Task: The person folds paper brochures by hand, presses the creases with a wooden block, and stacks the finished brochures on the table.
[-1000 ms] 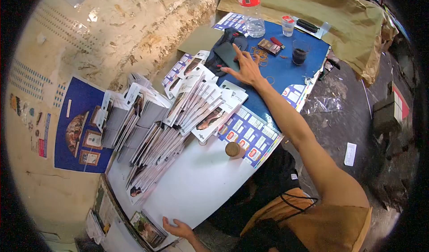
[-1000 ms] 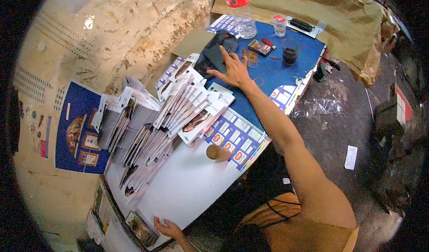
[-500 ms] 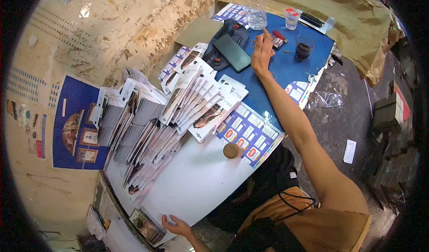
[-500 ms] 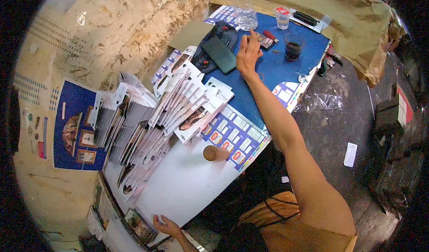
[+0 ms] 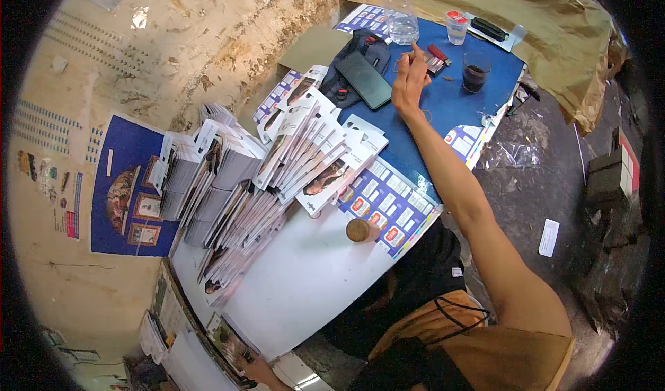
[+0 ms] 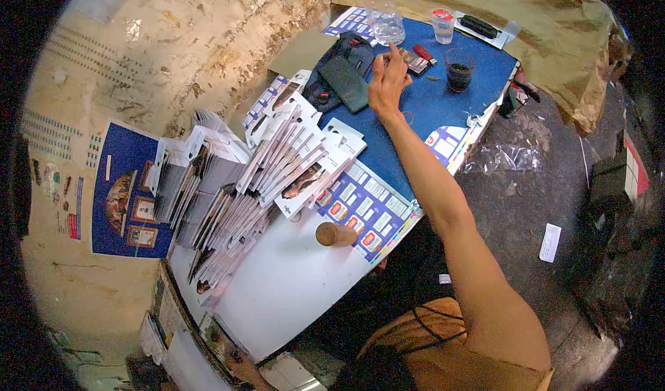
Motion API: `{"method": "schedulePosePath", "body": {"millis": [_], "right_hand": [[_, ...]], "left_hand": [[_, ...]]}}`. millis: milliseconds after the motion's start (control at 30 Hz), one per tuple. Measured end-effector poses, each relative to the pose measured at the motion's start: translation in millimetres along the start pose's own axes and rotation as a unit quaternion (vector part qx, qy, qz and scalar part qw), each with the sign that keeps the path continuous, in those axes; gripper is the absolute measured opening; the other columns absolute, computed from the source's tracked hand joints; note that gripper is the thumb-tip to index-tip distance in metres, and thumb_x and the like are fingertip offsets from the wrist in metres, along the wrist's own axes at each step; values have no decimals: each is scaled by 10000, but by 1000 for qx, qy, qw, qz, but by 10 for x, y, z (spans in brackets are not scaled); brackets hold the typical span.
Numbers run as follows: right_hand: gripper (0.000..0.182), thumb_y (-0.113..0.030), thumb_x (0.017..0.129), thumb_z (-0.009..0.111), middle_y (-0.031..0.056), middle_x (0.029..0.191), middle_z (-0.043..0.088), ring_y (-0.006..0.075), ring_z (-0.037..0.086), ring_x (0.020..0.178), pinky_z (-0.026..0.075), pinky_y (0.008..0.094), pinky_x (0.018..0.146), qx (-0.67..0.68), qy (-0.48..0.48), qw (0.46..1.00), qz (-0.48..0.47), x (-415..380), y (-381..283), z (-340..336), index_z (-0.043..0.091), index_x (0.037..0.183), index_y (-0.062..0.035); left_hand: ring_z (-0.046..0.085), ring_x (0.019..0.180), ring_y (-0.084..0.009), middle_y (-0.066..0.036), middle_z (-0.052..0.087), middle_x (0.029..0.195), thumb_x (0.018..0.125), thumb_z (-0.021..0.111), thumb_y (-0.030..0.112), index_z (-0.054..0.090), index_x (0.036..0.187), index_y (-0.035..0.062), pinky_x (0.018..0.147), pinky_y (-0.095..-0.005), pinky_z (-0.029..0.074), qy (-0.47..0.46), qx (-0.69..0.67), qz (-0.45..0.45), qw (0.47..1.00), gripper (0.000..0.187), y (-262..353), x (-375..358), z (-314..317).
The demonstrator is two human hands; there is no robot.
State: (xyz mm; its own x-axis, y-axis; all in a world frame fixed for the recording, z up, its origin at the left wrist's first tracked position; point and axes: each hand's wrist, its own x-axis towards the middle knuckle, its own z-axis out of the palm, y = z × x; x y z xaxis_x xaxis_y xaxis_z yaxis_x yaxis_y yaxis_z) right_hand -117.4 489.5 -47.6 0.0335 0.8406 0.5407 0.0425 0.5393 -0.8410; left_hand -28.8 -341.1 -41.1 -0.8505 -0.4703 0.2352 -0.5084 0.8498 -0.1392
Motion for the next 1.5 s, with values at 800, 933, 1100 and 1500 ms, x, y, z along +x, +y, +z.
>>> {"method": "schedulePosePath", "body": {"millis": [800,933,1100,1500], "right_hand": [[685,-344,849,731,170,1463,425,355,404,1337,373,510,1033,164,-672,633,-348,-1914,-2843,-1780,466,1429,-93],[344,-128,862,676,153,1009,695,360,670,847,537,440,795,211,-741,607,-194,-2385,-2465,-1563,664,1198,-54],[525,-87,845,696,163,1218,609,340,628,990,543,420,842,217,-665,682,-214,-2683,-2779,-1742,556,1349,-41],[539,-270,677,916,121,991,588,274,608,832,515,342,752,140,-777,611,-57,-3004,-2863,-1839,595,1027,-15]], "left_hand": [[675,1103,-303,-125,729,1096,742,654,-72,735,1065,23,1015,-465,469,-53,-445,564,694,347,1627,-938,-1771],[525,1297,-366,-210,566,1373,834,762,208,561,1354,12,1071,-475,411,44,-518,429,739,591,1720,-1108,-1488],[282,1447,-378,-213,248,1582,795,696,677,53,1587,79,1174,-530,258,-285,-811,175,480,1183,2033,-1434,-1024],[452,1326,-425,-259,372,1500,872,312,813,218,1549,25,1080,-595,398,-398,-906,76,119,1043,2146,-1606,-807]]}}
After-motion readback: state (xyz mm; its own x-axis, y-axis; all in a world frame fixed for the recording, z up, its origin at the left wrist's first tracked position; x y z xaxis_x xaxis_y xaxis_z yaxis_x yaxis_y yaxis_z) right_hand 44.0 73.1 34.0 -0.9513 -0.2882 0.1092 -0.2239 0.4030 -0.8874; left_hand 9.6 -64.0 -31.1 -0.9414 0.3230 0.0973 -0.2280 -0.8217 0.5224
